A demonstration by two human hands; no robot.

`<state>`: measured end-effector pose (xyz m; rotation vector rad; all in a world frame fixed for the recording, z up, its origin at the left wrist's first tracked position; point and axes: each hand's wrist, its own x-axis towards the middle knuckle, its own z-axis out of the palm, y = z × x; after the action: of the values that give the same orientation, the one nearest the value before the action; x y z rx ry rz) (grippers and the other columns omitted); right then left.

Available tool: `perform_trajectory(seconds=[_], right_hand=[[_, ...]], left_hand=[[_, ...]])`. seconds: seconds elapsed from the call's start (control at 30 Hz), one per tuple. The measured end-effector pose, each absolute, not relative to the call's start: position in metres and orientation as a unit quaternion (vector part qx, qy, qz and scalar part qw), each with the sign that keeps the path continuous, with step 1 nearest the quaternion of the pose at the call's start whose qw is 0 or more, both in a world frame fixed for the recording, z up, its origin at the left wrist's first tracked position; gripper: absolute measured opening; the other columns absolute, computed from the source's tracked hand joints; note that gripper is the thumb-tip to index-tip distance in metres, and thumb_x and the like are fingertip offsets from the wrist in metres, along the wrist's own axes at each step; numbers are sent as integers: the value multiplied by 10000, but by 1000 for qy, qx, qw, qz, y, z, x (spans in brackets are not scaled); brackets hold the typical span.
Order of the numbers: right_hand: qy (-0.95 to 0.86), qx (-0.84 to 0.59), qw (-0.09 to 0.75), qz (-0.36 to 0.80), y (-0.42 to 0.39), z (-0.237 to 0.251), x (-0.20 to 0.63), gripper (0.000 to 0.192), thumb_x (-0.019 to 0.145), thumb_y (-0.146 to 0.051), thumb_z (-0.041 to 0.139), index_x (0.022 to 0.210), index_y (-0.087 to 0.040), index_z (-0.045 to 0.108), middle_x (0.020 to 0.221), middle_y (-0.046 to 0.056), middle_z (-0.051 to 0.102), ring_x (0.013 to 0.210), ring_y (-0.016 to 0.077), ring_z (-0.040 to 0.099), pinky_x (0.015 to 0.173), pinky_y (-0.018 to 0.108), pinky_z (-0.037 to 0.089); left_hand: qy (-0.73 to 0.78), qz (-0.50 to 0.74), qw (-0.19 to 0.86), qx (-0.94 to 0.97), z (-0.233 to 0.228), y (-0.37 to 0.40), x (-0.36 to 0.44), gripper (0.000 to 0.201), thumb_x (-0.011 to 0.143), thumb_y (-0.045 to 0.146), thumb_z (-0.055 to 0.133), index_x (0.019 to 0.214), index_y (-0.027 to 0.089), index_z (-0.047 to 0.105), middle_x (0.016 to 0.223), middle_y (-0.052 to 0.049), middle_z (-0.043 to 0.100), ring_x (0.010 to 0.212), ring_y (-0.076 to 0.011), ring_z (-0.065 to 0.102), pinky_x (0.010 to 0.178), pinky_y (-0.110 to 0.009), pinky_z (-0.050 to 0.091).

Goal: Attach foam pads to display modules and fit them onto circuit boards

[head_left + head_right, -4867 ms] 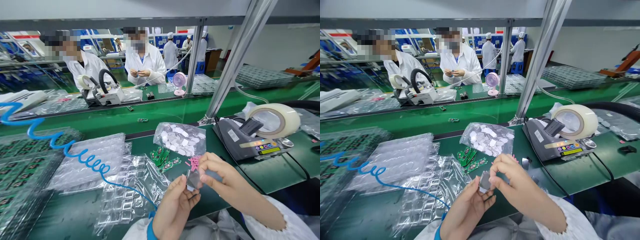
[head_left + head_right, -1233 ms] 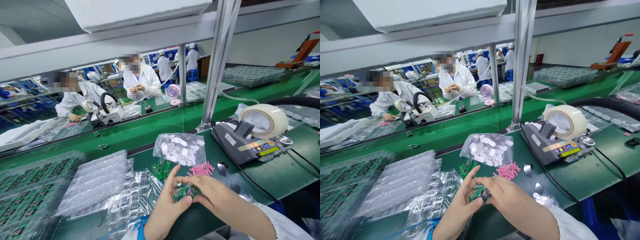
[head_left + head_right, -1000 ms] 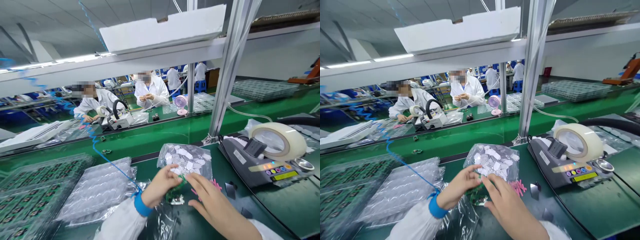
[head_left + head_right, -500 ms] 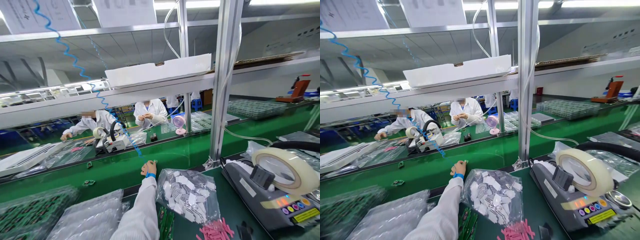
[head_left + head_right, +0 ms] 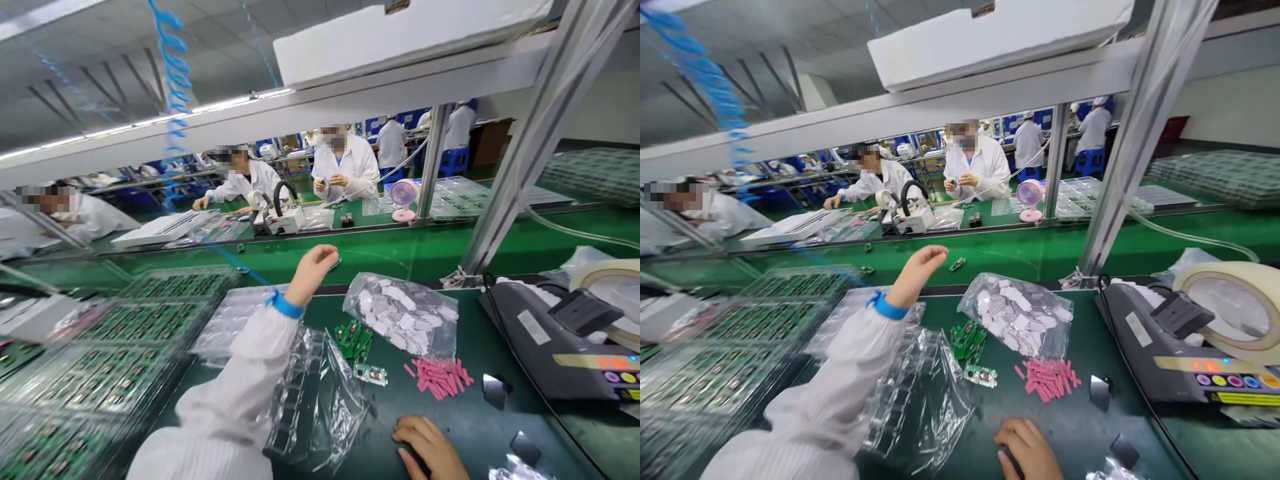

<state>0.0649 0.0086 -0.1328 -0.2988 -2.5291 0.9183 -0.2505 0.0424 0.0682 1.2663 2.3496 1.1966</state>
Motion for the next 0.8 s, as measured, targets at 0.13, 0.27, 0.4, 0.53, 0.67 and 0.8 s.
perform_trajectory(seconds=[0.13, 0.27, 0.4, 0.53, 0.67, 0.8], right_hand=[[-914, -129, 199, 329, 0, -114, 60, 168, 855, -175, 481, 969, -234, 588, 949, 37, 657, 877, 165, 622, 756, 275, 513], [-922, -77, 169, 340, -17, -87, 37, 290, 858, -162, 451, 1126, -218, 544, 1197, 76, 582, 1108, 188, 526, 936, 327, 433], [-932, -17, 78, 352, -26, -78, 16, 397, 845, -244, 514, 1239, -245, 471, 1305, 47, 513, 1211, 215, 432, 1037, 397, 310], [-932, -11, 70, 356, -23, -84, 14, 411, 850, -316, 532, 1249, -262, 455, 1314, 12, 508, 1216, 189, 425, 1059, 374, 262], [-928, -24, 88, 361, -20, -90, 15, 400, 866, -341, 515, 1250, -248, 449, 1331, 5, 496, 1253, 169, 382, 1068, 352, 225], [-928, -28, 103, 357, -21, -88, 11, 381, 846, -364, 545, 1207, -259, 489, 1298, -10, 530, 1223, 146, 419, 1050, 311, 250]], left_hand=[[812, 326, 117, 470, 23, -60, -197, 131, 772, 283, 556, 830, 210, 648, 864, -20, 681, 843, -179, 606, 806, -327, 465], [871, 249, 55, 419, -37, -114, -163, 122, 728, 194, 542, 782, 205, 651, 881, -65, 648, 902, -250, 568, 854, -436, 399], [897, 223, -2, 382, -64, -117, -158, 186, 785, 212, 481, 861, 240, 648, 1019, -76, 616, 1024, -271, 508, 927, -472, 312], [895, 236, 6, 378, -67, -108, -171, 168, 773, 220, 480, 805, 250, 643, 931, -52, 644, 959, -263, 548, 912, -455, 338], [882, 281, 46, 376, -63, -104, -189, 140, 742, 288, 487, 682, 232, 601, 858, -59, 651, 904, -262, 580, 882, -429, 405], [860, 340, 109, 364, -43, -106, -209, 293, 789, 468, 383, 695, 238, 538, 895, -68, 690, 905, -249, 629, 809, -379, 490]])
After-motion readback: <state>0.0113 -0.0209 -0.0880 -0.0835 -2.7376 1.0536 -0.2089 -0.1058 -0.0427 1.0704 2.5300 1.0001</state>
